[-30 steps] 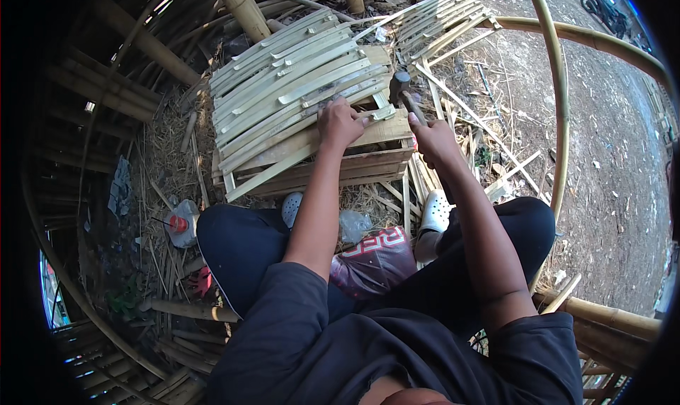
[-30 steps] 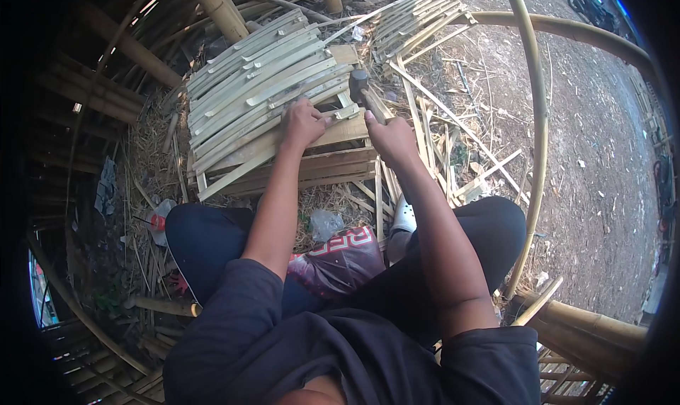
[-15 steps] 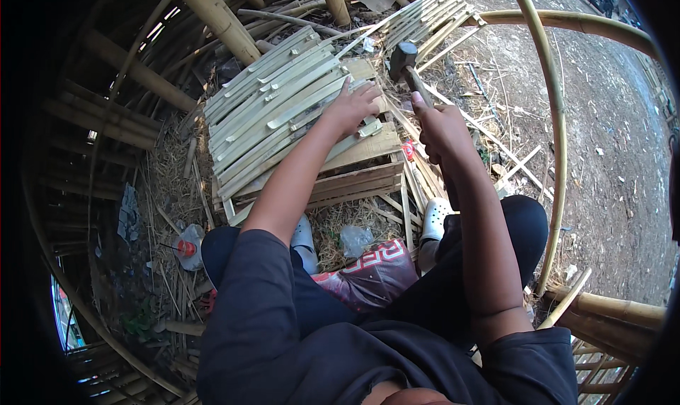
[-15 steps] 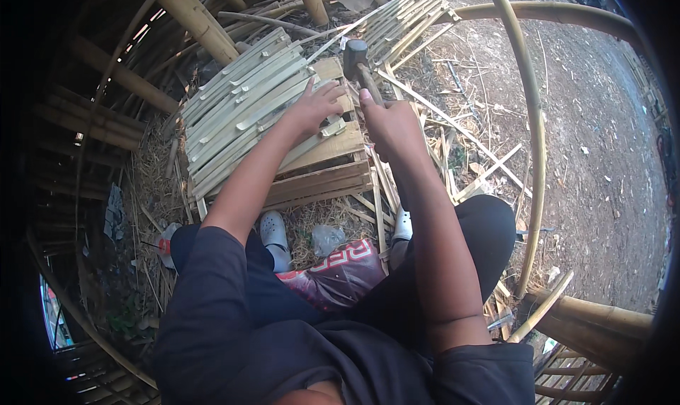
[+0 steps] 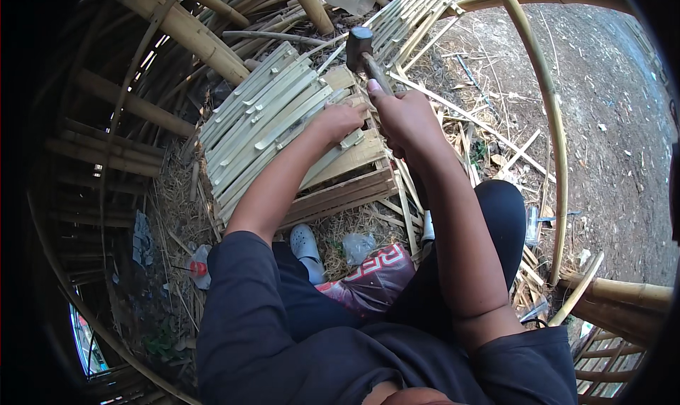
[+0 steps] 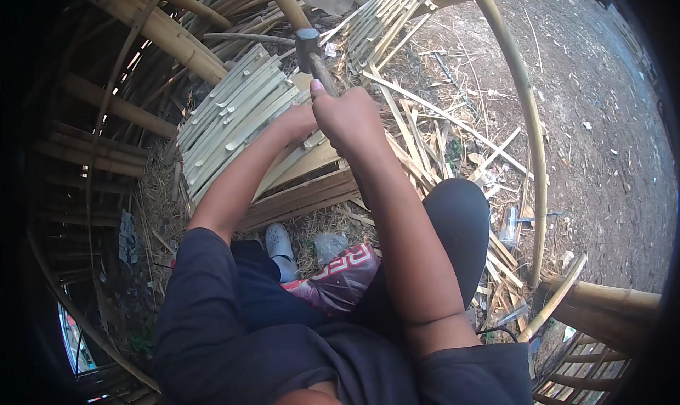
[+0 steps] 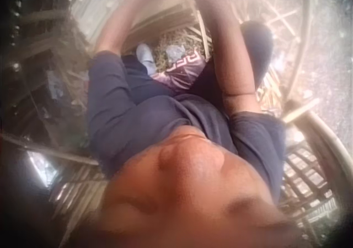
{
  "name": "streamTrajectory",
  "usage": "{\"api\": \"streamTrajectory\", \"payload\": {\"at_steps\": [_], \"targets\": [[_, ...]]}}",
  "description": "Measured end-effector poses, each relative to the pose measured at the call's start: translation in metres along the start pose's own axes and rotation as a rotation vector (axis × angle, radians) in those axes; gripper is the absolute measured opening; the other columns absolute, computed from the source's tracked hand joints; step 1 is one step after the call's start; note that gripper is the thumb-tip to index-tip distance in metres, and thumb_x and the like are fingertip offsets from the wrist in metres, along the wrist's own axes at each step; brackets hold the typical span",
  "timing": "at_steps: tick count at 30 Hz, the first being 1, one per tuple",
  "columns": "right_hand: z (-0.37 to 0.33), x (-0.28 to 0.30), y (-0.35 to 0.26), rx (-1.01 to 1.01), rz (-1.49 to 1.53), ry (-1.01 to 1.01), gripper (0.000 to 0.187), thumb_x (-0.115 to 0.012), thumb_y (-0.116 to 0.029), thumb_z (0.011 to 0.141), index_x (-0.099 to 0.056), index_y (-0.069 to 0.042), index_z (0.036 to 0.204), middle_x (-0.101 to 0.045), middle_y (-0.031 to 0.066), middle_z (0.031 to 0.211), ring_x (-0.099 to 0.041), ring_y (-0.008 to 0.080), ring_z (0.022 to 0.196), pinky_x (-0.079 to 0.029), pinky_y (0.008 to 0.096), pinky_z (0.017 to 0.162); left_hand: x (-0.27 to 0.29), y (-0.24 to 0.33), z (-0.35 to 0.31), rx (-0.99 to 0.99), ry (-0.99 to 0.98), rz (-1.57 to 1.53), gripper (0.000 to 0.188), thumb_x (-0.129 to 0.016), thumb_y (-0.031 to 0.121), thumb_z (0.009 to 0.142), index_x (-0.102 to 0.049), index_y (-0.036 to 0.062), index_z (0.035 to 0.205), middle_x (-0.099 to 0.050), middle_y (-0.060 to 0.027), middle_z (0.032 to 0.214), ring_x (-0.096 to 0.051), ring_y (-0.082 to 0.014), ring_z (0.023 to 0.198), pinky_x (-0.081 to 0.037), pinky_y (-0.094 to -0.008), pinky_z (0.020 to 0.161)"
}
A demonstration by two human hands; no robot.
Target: The person assembles a bamboo lattice structure by hammering nails through thin bamboo slats onto a wooden crate support, handling individual slats and nails by hand while using a hammer.
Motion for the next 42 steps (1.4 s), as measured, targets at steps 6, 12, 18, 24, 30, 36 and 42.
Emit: {"api": "streamTrajectory", "payload": {"at_steps": [6, 12, 18, 24, 30, 36, 42], "targets": [[0.004, 0.006, 0.002, -0.026, -0.046, -0.006, 0.063, -0.061, -0.047, 0.095, -0.065, 0.015, 0.083, -0.068, 0.0254, 0.076, -0.071, 0.0338, 0.066, -0.054, 0.0434, 0.059, 0.011, 0.001, -0.007, 0.226, 0.063, -0.192, 0.039, -0.048, 0.021, 0.095, -0.057, 0.0118, 0.132, -0.056, -0.0141, 0.136, -0.055, -0.0374, 0.126, -0.039, -0.0717, 0.104], [0.014, 0.003, 0.007, 0.025, -0.117, 0.021, 0.064, -0.061, -0.047, 0.094, -0.066, 0.016, 0.088, -0.069, 0.0290, 0.082, -0.073, 0.0386, 0.077, -0.056, 0.0445, 0.066, 0.008, -0.012, -0.006, 0.268, 0.092, -0.216, 0.042, -0.046, 0.022, 0.096, -0.052, 0.0148, 0.137, -0.056, -0.0116, 0.139, -0.055, -0.0374, 0.126, -0.040, -0.0732, 0.101], [0.011, -0.008, 0.012, 0.001, -0.137, 0.040, 0.059, -0.061, -0.051, 0.096, -0.055, -0.002, 0.065, -0.052, 0.0039, 0.055, -0.049, 0.0150, 0.044, -0.037, 0.0330, 0.043, 0.024, -0.001, -0.025, -0.070, -0.074, -0.058, 0.070, -0.066, -0.005, 0.078, -0.052, 0.0205, 0.141, -0.040, -0.0045, 0.157, -0.052, -0.0367, 0.132, -0.048, -0.0498, 0.106], [0.026, -0.028, 0.024, 0.076, -0.315, 0.075, 0.062, -0.060, -0.053, 0.095, -0.059, 0.003, 0.069, -0.055, 0.0090, 0.054, -0.055, 0.0201, 0.045, -0.042, 0.0366, 0.045, 0.113, -0.035, -0.173, 0.370, 0.226, -0.324, 0.062, -0.066, 0.015, 0.089, -0.046, 0.0152, 0.148, -0.034, -0.0153, 0.160, -0.040, -0.0334, 0.143, -0.034, -0.0399, 0.119], [0.020, -0.057, 0.025, 0.319, -0.570, -0.018, 0.068, -0.062, -0.056, 0.092, -0.067, 0.008, 0.069, -0.061, 0.0215, 0.059, -0.064, 0.0340, 0.057, -0.049, 0.0459, 0.060, 0.079, -0.026, -0.349, 0.830, 0.580, -0.719, 0.057, -0.068, 0.021, 0.090, -0.050, 0.0078, 0.142, -0.053, -0.0212, 0.144, -0.051, -0.0366, 0.134, -0.039, -0.0397, 0.113], [0.016, -0.088, 0.051, 0.434, -0.537, -0.054, 0.069, -0.061, -0.057, 0.094, -0.063, 0.007, 0.068, -0.058, 0.0175, 0.056, -0.060, 0.0305, 0.055, -0.047, 0.0449, 0.059, -0.042, 0.018, -0.389, 0.860, 0.478, -0.627, 0.058, -0.062, 0.018, 0.093, -0.045, 0.0070, 0.147, -0.038, -0.0177, 0.157, -0.030, -0.0357, 0.149, -0.022, -0.0603, 0.119], [0.028, -0.066, 0.110, 0.171, -0.476, 0.019, 0.063, -0.056, -0.055, 0.099, -0.058, 0.001, 0.069, -0.053, 0.0066, 0.053, -0.053, 0.0168, 0.042, -0.040, 0.0344, 0.038, -0.085, 0.041, -0.380, 0.795, 0.508, -0.463, 0.057, -0.058, 0.016, 0.096, -0.042, 0.0086, 0.150, -0.029, -0.0152, 0.163, -0.015, -0.0370, 0.154, -0.008, -0.0652, 0.120]]}}
Point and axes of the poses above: each hand's wrist, its own z-axis towards the middle knuckle, its own x-axis out of the back of the hand, y = z × x, the point moved 7 cm from there along z, towards the middle knuckle
